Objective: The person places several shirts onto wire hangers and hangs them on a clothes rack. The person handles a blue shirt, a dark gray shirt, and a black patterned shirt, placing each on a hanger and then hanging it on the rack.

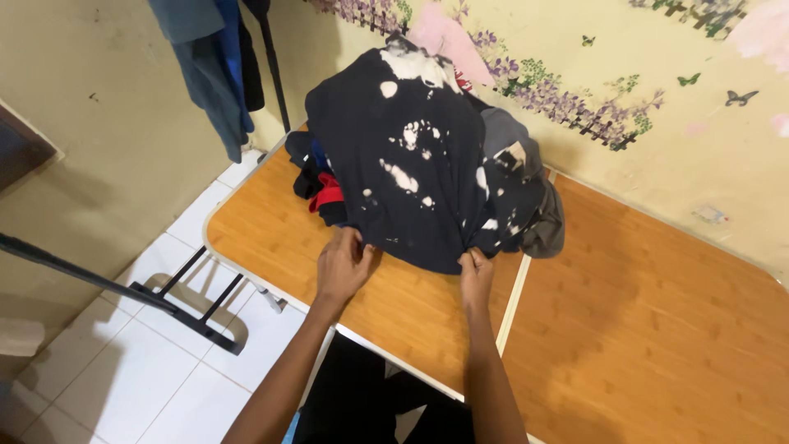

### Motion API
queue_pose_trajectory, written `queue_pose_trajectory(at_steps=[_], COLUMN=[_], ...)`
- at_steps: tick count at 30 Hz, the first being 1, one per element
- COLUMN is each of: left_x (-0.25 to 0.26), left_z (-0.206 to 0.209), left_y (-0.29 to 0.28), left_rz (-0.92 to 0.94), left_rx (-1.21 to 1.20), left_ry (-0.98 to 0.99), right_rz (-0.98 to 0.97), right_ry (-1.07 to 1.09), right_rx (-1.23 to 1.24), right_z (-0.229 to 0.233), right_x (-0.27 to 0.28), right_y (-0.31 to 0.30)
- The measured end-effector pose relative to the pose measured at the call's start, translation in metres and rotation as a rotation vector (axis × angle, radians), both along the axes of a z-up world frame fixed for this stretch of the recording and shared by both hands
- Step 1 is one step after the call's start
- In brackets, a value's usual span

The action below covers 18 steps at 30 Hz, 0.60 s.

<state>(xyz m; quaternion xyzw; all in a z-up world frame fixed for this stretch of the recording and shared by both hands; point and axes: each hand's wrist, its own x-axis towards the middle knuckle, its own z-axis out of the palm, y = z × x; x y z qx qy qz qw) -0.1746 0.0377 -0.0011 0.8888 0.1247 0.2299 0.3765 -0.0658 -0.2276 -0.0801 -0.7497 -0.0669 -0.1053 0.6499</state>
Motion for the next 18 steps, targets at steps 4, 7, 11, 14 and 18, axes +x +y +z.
queue_pose_trajectory(at_steps=[4, 7, 11, 14, 18], left_x=[0.004, 0.005, 0.008, 0.007, 0.004], left_z=[0.008, 0.003, -0.002, -0.005, 0.006], left_y=[-0.001, -0.001, 0.000, -0.003, -0.002], left_rz=[-0.015, 0.001, 0.005, -0.012, -0.018], left_rx=[-0.214, -0.182, -0.055, -0.030, -0.192], left_ry=[-0.130, -0.054, -0.038, -0.116, 0.017], right_rz=[0.006, 0.025, 0.079, 0.119, 0.154], right_ry=[0.076, -0.025, -0.004, -0.077, -0.006], right_rx=[-0.040, -0.164, -0.198, -0.200, -0.136], right_z=[-0.005, -0.001, 0.017, 0.029, 0.032], right_x=[0.002, -0.002, -0.006, -0.009, -0.014], right_y=[0.000, 0.001, 0.004, 0.000, 0.002])
